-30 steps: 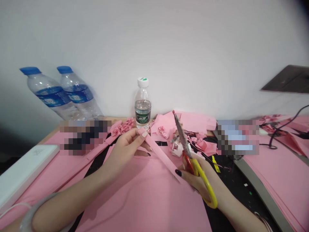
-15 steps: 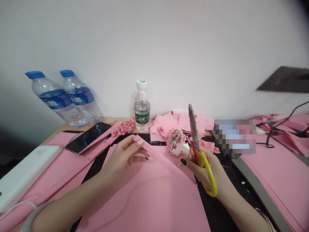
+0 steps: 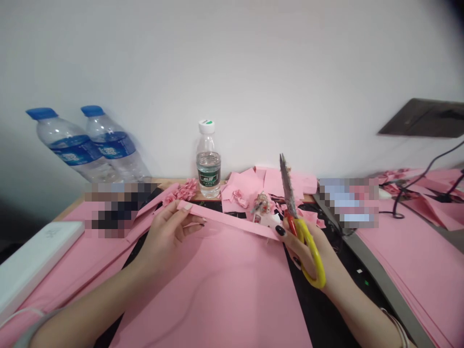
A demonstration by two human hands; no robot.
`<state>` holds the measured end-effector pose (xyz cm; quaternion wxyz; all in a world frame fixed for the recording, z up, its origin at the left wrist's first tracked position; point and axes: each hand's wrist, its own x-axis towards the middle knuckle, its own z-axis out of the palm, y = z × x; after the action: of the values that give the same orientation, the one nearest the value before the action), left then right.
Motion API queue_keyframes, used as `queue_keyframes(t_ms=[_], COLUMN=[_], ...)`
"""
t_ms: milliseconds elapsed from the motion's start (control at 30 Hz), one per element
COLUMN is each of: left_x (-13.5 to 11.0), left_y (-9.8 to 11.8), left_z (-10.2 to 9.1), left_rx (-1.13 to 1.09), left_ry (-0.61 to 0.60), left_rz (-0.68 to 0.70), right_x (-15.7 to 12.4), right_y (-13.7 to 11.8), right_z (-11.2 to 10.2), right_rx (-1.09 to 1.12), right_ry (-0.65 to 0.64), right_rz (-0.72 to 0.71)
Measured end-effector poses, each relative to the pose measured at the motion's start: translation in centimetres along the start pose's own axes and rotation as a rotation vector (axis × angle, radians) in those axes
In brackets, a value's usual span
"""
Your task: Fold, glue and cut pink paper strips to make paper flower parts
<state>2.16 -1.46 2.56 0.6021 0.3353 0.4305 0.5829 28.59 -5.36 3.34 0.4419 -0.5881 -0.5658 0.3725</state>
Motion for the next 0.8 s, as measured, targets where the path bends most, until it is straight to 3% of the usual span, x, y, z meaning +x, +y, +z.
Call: queue_keyframes(t_ms=[133, 233, 333, 433, 500, 600, 700, 733, 800], left_x=[0.7, 1.8, 2.7, 2.4, 1.5, -0.2, -1.2, -1.3, -0.9], left_y=[0.3, 1.7, 3.4, 4.3, 4.0, 2.5, 1.0, 0.7, 0.7], left_z=[-1.5, -2.8, -3.0, -1.4, 0.6, 3.8, 5.8, 6.1, 6.2], left_rx=[0.115, 0.440, 0.889, 1.127, 1.148, 1.111, 0.944, 0.909, 0.834], left_ry=[-0.190, -0.393, -0.477, -0.641, -0.733, -0.881, -1.019, -1.019, -0.909], left_rz=[-0.163, -0.300, -0.048, 0.112, 0.236, 0.285, 0.095, 0.043, 0.037], right_x=[0.1, 0.1, -0.1, -0.4, -0.7, -1.0, -1.0, -1.0, -0.8], right_y=[0.3, 0.6, 0.2, -0.6, -0.8, -0.9, -0.6, -0.6, -0.6], right_z=[-0.2, -0.4, -0.2, 0.4, 0.9, 1.3, 1.3, 1.2, 0.8], right_rx=[0.017, 0.025, 0.015, 0.039, 0.055, 0.057, 0.032, 0.017, -0.002], right_ry=[0.006, 0.029, 0.001, -0.054, -0.108, -0.191, -0.219, -0.213, -0.199], right_rz=[-0.009, -0.004, -0.020, -0.046, -0.044, -0.012, -0.009, -0.017, -0.030])
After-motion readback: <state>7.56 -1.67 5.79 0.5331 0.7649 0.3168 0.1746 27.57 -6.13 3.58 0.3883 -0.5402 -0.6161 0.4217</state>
